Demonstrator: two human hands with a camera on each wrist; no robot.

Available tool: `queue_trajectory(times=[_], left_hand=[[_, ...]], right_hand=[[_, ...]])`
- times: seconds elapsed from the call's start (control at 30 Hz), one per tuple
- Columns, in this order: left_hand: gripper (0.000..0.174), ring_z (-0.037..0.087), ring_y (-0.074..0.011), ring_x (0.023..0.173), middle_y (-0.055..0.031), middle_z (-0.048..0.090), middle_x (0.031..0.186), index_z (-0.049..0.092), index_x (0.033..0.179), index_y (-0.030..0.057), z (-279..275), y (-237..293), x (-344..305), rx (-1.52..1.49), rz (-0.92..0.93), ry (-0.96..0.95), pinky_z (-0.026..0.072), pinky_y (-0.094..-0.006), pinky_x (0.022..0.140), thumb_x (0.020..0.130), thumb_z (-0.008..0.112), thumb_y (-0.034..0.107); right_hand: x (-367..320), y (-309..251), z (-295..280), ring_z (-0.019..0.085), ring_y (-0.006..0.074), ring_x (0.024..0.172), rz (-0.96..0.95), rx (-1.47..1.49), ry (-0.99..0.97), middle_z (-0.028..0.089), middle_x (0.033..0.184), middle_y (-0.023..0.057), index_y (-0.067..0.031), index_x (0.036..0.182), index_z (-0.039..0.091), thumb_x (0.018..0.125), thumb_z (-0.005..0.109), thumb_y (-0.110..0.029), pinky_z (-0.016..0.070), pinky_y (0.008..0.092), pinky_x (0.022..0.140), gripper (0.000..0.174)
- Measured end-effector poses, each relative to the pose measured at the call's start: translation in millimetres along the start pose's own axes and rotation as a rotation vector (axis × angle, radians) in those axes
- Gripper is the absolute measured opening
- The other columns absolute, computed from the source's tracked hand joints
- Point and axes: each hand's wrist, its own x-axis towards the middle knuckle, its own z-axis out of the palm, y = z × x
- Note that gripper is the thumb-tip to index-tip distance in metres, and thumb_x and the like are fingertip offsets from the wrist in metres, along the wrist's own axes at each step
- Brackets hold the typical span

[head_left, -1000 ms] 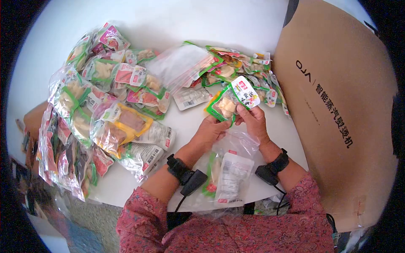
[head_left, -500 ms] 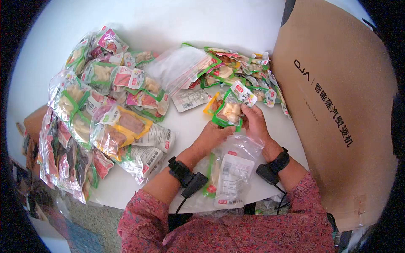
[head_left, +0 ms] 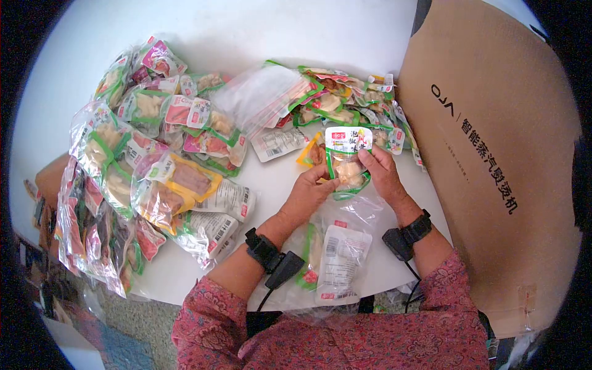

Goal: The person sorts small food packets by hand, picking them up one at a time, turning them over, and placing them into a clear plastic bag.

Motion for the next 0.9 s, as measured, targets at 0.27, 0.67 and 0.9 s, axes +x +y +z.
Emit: queue_trajectory(times=[0.27,0.67,0.9], left_hand=[[0.016,0.034,-0.0013,0.050,0.0075,0.047,0.065,0.059,0.088,0.0074,0.8,18.4,-6.4,-0.182,-0.129,0.024,0.0275,-0.0164,0.045,0.085,0.052,0.021],[0.018,0.034,-0.0025,0.048,0.0069,0.048,0.064,0.060,0.092,0.0086,-3.2,6.9,-1.5,-0.238,-0.150,0.034,0.0270,-0.0177,0.043,0.086,0.052,0.024],[0.020,0.035,-0.0025,0.048,0.0043,0.056,0.071,0.061,0.093,0.0081,-1.8,9.9,-2.3,-0.228,-0.129,0.080,0.0277,-0.0172,0.043,0.086,0.051,0.024]], right_hand=[[2.4,18.1,3.5,0.050,0.0080,0.075,0.007,0.033,-0.011,0.057,0.081,0.0017,0.0010,0.096,0.055,0.089,0.046,-0.025,0.0426,0.0232,0.070,0.029],[1.6,17.3,6.1,0.047,0.0067,0.072,0.021,0.058,0.021,0.054,0.076,-0.0002,-0.0004,0.093,0.055,0.088,0.048,-0.025,0.0406,0.0218,0.065,0.026],[0.1,17.6,8.4,0.047,0.0068,0.065,0.009,0.008,0.010,0.053,0.071,-0.0011,0.0000,0.096,0.056,0.086,0.050,-0.019,0.0407,0.0225,0.060,0.022]])
